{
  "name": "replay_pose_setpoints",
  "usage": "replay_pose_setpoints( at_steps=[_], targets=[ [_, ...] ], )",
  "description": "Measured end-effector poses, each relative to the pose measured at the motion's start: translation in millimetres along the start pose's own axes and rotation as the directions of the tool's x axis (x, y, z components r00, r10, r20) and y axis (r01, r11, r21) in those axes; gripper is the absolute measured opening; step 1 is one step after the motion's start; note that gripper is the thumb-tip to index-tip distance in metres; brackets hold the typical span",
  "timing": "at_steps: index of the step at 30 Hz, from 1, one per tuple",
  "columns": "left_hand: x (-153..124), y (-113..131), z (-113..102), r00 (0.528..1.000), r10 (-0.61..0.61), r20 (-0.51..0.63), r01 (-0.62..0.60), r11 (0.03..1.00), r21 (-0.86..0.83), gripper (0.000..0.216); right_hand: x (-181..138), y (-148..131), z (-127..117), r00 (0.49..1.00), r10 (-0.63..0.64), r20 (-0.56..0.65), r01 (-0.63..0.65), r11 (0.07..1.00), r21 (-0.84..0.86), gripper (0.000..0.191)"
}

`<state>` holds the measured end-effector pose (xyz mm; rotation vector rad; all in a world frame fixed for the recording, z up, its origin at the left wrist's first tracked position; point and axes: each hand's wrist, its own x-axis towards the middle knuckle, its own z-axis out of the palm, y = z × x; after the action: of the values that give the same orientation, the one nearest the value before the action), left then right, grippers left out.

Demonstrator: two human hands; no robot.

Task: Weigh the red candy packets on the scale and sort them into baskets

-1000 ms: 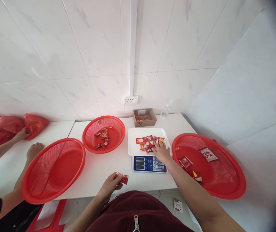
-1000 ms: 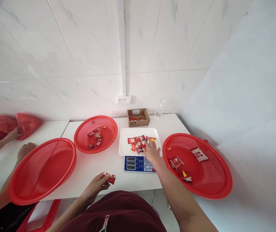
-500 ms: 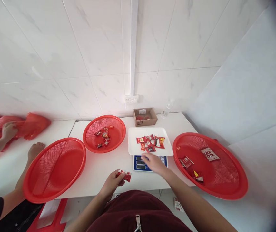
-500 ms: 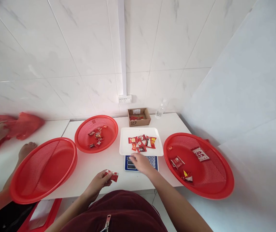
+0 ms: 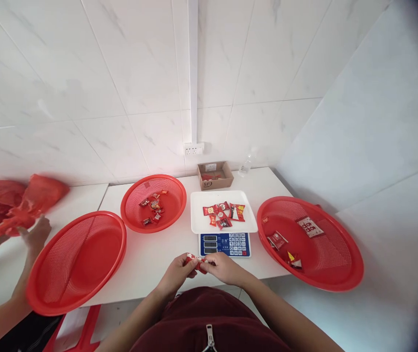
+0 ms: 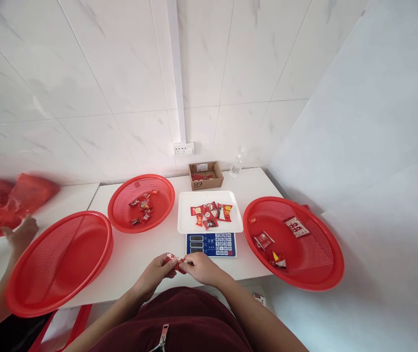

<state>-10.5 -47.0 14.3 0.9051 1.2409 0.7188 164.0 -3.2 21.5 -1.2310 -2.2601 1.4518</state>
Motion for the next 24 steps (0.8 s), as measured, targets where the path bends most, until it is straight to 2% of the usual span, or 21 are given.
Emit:
replay_pose_setpoints(
  at_steps=[5,10,16,24],
  targets=[
    [-3.4,5.4,1.4,0.997,-0.033,0.069,0.032,0.999,0.017,0.040,-5.7,-1.0,0.6,1.000,0.007,0.009,-0.007,0.999,0.036,0.039],
    [-3.9,5.9,1.1,1.000,-0.007,0.025,0.007,1.000,-0.003,0.039,-8.8,-2.6,0.0,0.999,0.037,0.020,-0.038,0.999,0.036,0.038],
    [-6.7,7.2,3.3,1.000,0.001,0.029,0.000,0.999,-0.044,0.038,-11.0,-7.5,-0.6,0.998,0.051,0.045,-0.053,0.998,0.041,0.033],
    [-9.9,3.8,4.9,0.993,-0.022,0.112,0.028,0.998,-0.050,0.041,-13.6,-11.7,2.1,0.998,-0.004,0.055,-0.002,0.993,0.115,0.033]
  ],
)
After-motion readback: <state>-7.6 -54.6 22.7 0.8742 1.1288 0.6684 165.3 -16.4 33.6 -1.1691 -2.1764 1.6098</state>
